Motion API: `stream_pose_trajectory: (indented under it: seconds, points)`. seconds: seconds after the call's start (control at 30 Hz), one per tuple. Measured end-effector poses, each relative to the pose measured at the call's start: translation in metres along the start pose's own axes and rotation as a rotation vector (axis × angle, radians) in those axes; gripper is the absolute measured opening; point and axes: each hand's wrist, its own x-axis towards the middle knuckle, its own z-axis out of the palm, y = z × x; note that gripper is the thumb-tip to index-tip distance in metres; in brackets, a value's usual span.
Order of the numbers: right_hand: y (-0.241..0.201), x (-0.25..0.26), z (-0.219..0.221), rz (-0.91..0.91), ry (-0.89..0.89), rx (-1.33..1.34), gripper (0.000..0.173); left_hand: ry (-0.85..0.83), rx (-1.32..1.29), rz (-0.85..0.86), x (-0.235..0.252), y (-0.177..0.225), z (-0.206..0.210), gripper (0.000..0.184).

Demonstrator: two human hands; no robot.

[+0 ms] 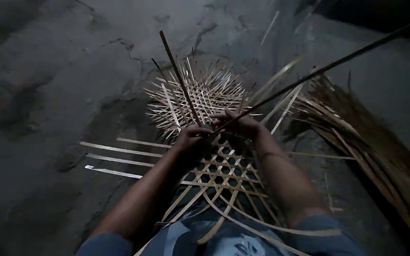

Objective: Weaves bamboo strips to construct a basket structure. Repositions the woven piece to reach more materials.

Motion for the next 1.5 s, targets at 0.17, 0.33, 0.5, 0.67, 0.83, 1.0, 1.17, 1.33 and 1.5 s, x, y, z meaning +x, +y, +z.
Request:
stream_pose_trajectory:
  seconds: [0.17,0.33,0.5,0.67,0.83,1.0,1.17,1.33,1.5]
  points:
    - [0.021,-0.006,-0.013,-0.209,0.075,0.155,0.07,-0.04,-0.344,-0.233,0.008,0.003,-0.008,0.023]
    - [0.033,-0.013,-0.005,-0.463,0.069,-0.008,0.049,0.071,-0.001,-0.345,0.024,0.019,0.004,0.012]
    - [0.019,-0.029,0.01,-0.548,0.68,-0.257,0.055,0.171,0.394,-0.259,0.013,0.036,0.02,0.017]
    - [0.055,-0.073,0.044,-0.244,0.771,-0.752,0.033,0.392,0.629,0.116,-0.02,0.021,0.051,0.035]
    - [0.111,-0.068,0.066,-0.243,0.781,-1.049,0.036,0.204,0.82,0.119,-0.031,0.008,0.067,0.034]
    - [0.114,-0.063,0.066,-0.259,0.814,-1.026,0.042,0.234,0.871,0.121,-0.03,0.011,0.066,0.049]
    - [0.112,-0.066,0.059,-0.249,0.74,-0.994,0.041,0.06,0.98,0.048,-0.029,0.017,0.068,0.047]
    - [0.113,-0.067,0.059,-0.262,0.75,-0.967,0.041,-0.02,0.986,-0.041,-0.022,0.019,0.067,0.052]
    - [0.115,-0.068,0.062,-0.289,0.781,-0.944,0.041,0.156,0.832,0.071,-0.031,0.015,0.056,0.048]
